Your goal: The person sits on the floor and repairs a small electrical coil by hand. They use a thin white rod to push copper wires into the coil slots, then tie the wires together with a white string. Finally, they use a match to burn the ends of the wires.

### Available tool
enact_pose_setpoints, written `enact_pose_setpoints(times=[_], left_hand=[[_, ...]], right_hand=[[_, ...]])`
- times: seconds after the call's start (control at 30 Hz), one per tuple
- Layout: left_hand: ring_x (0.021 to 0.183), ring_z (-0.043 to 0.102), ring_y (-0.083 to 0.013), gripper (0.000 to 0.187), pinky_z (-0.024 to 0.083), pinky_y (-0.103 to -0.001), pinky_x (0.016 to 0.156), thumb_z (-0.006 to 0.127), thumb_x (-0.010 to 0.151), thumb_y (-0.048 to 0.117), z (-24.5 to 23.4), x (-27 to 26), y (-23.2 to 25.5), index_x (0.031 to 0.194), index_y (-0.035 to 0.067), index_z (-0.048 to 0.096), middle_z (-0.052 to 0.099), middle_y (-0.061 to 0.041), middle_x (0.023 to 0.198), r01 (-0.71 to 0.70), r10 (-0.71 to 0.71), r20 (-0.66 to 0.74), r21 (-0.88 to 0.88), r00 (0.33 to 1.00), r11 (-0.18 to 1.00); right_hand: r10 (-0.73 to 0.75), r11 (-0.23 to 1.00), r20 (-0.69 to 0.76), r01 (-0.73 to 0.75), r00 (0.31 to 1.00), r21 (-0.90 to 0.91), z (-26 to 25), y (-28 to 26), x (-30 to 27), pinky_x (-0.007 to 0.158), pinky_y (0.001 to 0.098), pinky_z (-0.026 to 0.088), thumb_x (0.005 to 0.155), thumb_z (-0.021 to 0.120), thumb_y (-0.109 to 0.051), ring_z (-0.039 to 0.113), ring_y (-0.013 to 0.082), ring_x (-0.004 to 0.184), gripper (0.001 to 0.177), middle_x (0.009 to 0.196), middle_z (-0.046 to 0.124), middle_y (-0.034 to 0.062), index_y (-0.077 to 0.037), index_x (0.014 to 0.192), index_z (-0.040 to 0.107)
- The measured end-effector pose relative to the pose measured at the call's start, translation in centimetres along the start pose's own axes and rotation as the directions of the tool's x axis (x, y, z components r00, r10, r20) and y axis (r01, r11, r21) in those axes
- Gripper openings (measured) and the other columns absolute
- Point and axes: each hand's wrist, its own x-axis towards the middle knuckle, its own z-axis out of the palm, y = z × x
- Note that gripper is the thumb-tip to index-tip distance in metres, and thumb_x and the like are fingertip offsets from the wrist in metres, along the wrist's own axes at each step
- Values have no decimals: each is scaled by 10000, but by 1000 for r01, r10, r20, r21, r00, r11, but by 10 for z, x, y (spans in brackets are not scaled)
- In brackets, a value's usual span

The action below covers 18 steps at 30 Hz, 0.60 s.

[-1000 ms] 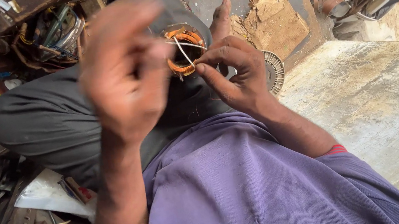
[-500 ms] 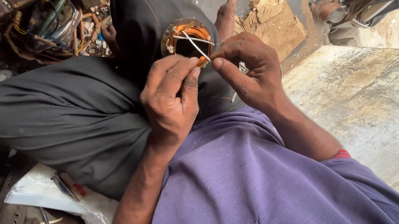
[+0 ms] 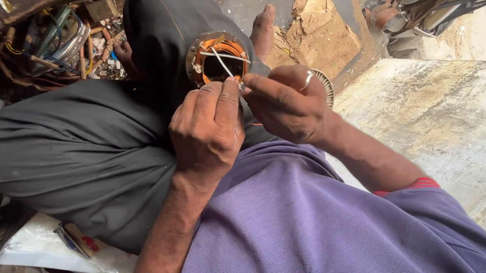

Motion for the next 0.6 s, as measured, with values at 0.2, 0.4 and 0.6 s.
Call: enact_pose_setpoints(times=[0.2,0.4,0.6], left_hand=[[818,696,-222,161,608,-316,692,690,984,14,3,-2,-3,1121,-66,718,680,-128,942,-20,21,-10,46,1000,999],[844,700,-214,170,607,-312,717,671,1014,50,0,-4,-5,1128,-62,728,693,-124,974,-72,72,6,63,997,995],[900,698,-234,195,608,-351,775,680,993,22,-8,-3,-9,1167,-54,724,689,-125,1028,-67,68,18,-68,998,995]], right_hand=[[-67,993,51,62,996,98,-3,8,2,666,330,550,867,863,14,708,230,946,207,1274,662,105,15,1033,741],[-75,996,21,74,997,50,1,8,4,657,318,538,862,840,-1,669,220,903,257,1246,671,103,-41,1095,741],[239,911,101,-259,966,321,2,7,5,625,330,498,910,809,8,657,177,742,169,885,695,70,-36,1045,717]])
